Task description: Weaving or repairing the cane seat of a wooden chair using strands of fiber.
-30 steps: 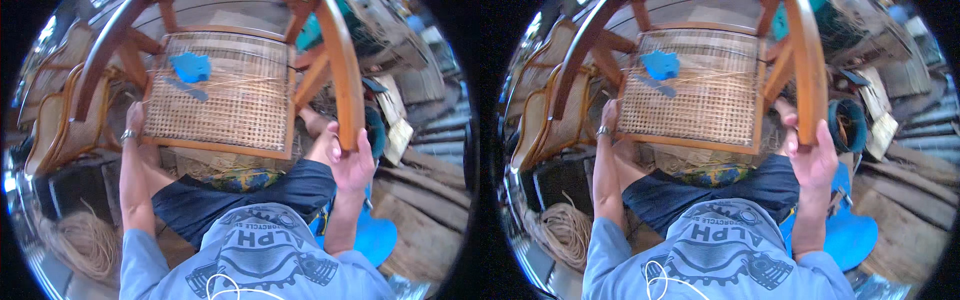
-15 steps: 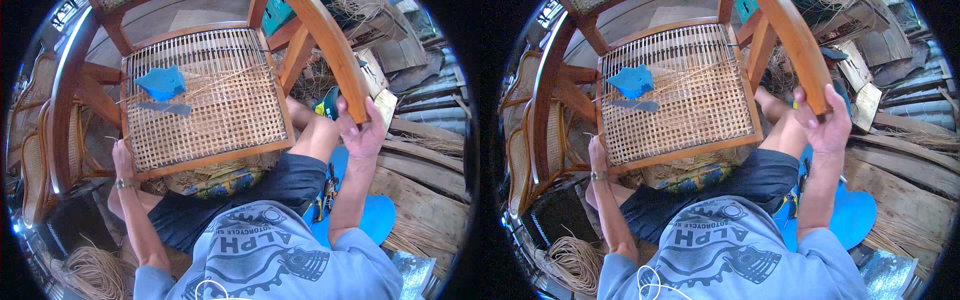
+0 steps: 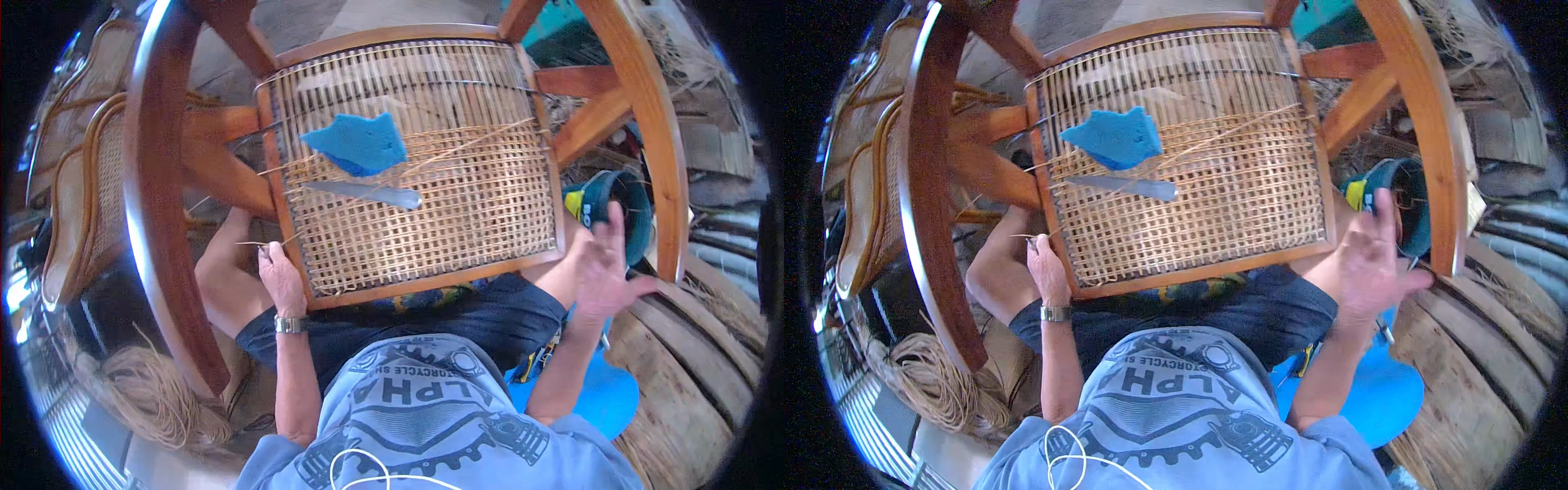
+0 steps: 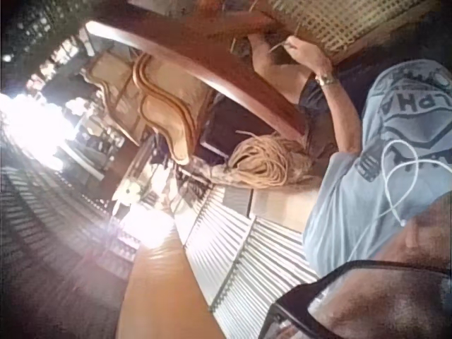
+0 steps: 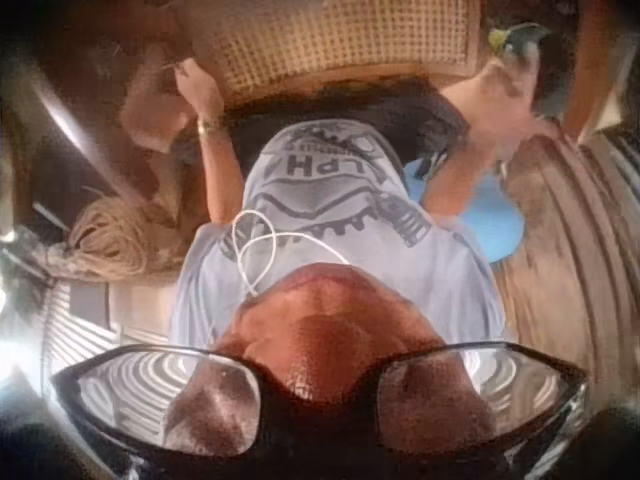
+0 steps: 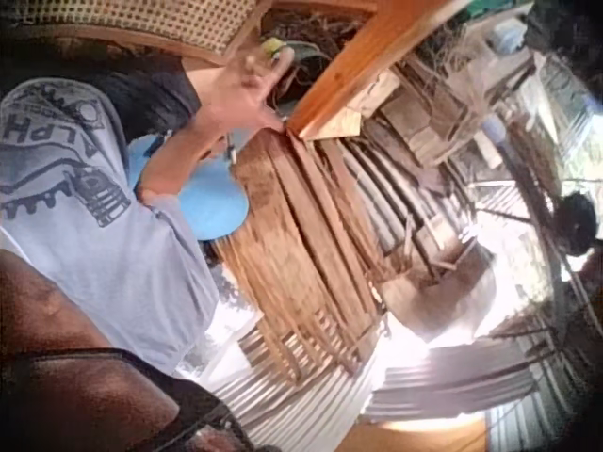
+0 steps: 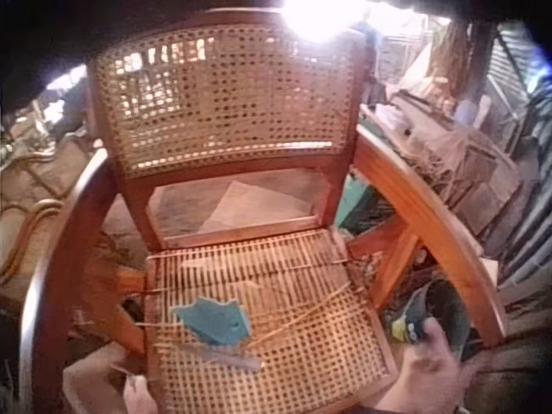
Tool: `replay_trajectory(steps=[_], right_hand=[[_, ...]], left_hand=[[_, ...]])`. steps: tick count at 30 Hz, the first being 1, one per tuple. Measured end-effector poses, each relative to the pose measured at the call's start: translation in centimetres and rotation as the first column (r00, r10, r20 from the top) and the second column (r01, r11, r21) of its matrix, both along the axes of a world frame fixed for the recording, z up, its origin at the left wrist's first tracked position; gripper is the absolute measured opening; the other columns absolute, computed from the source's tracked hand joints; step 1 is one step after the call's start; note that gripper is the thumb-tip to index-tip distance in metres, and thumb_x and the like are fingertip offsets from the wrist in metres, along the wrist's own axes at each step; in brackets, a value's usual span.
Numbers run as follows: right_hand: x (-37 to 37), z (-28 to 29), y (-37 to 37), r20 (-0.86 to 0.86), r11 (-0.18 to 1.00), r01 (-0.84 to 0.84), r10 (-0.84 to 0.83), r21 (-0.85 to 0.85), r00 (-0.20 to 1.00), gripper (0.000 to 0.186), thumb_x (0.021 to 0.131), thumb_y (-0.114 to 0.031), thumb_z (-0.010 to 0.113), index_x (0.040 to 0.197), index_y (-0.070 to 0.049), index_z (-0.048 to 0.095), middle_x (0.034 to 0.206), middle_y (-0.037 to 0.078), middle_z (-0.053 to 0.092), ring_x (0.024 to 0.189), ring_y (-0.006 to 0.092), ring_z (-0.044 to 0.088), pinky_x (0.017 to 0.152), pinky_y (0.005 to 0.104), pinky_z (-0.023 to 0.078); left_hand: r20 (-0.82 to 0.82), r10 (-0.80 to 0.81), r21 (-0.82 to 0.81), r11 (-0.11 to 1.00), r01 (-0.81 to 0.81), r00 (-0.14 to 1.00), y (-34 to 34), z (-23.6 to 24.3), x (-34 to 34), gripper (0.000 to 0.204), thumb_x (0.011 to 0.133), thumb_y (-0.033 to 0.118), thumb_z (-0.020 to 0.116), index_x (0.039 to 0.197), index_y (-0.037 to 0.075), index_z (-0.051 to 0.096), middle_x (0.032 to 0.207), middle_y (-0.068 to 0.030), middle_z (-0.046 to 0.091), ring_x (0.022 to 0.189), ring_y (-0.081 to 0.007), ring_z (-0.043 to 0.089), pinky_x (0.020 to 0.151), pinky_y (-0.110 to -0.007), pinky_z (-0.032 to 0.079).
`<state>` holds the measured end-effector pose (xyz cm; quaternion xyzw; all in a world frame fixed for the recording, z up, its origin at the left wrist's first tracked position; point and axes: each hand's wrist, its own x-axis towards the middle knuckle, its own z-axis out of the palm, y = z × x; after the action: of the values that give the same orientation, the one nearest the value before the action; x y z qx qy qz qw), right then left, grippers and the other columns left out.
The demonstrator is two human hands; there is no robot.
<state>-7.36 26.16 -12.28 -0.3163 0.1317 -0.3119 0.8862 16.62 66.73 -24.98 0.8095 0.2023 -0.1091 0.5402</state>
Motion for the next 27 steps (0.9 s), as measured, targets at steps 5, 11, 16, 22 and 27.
replay_trajectory(steps=[5,11,16,22,27], right_hand=[[11.0,-2.6,5.7,-0.595,0.586,-0.538,0.116,-0.606,0.796,0.084,0.087,-0.043,0.074,0.156,-0.014,0.035,0.132,0.017,0.056,0.126,0.0311,0.053,0.104,0.0424,0.046],[25.4,-6.9,9.4,-0.442,-0.35,-0.489,-0.21,-0.799,0.872,0.073,0.087,-0.036,0.075,0.151,-0.019,0.043,0.134,0.018,0.055,0.128,0.0352,0.052,0.105,0.0493,0.044],[26.2,-4.5,5.5,-0.588,-0.326,-0.589,-0.113,-0.74,0.801,0.067,0.09,-0.039,0.071,0.148,-0.016,0.047,0.116,0.019,0.065,0.115,0.0376,0.06,0.099,0.0506,0.048],[15.8,-0.2,-1.4,-0.399,0.124,-0.488,-0.759,-0.864,0.515,0.078,0.096,-0.043,0.063,0.155,-0.005,0.028,0.139,0.034,0.052,0.126,0.0474,0.054,0.103,0.0505,0.045],[13.0,-2.7,-0.5,-0.353,0.046,-0.585,-0.834,-0.81,0.424,0.09,0.092,-0.042,0.07,0.157,-0.006,0.021,0.136,0.036,0.051,0.117,0.0521,0.058,0.101,0.0527,0.047]], left_hand=[[0.075,0.037,-0.287,0.958,-0.014,0.996,-0.2,5.5,-1.1,0.026,0.106,0.023,0.051,0.097,0.005,0.067,0.083,0.0031,0.062,0.06,-0.0014,0.04,0.054,-0.02,0.036],[0.216,0.146,-0.444,0.895,-0.036,0.965,-0.7,10.4,-1.1,0.02,0.106,0.021,0.055,0.1,0.007,0.069,0.082,0.0035,0.064,0.055,0.0019,0.034,0.046,-0.018,0.027],[0.233,0.156,-0.465,0.885,-0.031,0.96,0.2,11.6,-0.5,0.014,0.102,0.019,0.059,0.105,0.007,0.065,0.098,-0.0072,0.072,0.052,-0.0016,0.037,0.047,-0.018,0.03],[0.055,0.059,-0.78,0.626,0.006,0.997,1.0,12.6,0.5,0.012,0.101,0.02,0.059,0.103,0.008,0.06,0.106,-0.0075,0.07,0.057,-0.0011,0.037,0.047,-0.017,0.028],[0.099,-0.049,-0.936,0.333,0.109,0.994,1.1,13.3,1.0,0.016,0.103,0.024,0.058,0.105,0.007,0.059,0.102,-0.0066,0.067,0.052,-0.0017,0.034,0.045,-0.017,0.028]])
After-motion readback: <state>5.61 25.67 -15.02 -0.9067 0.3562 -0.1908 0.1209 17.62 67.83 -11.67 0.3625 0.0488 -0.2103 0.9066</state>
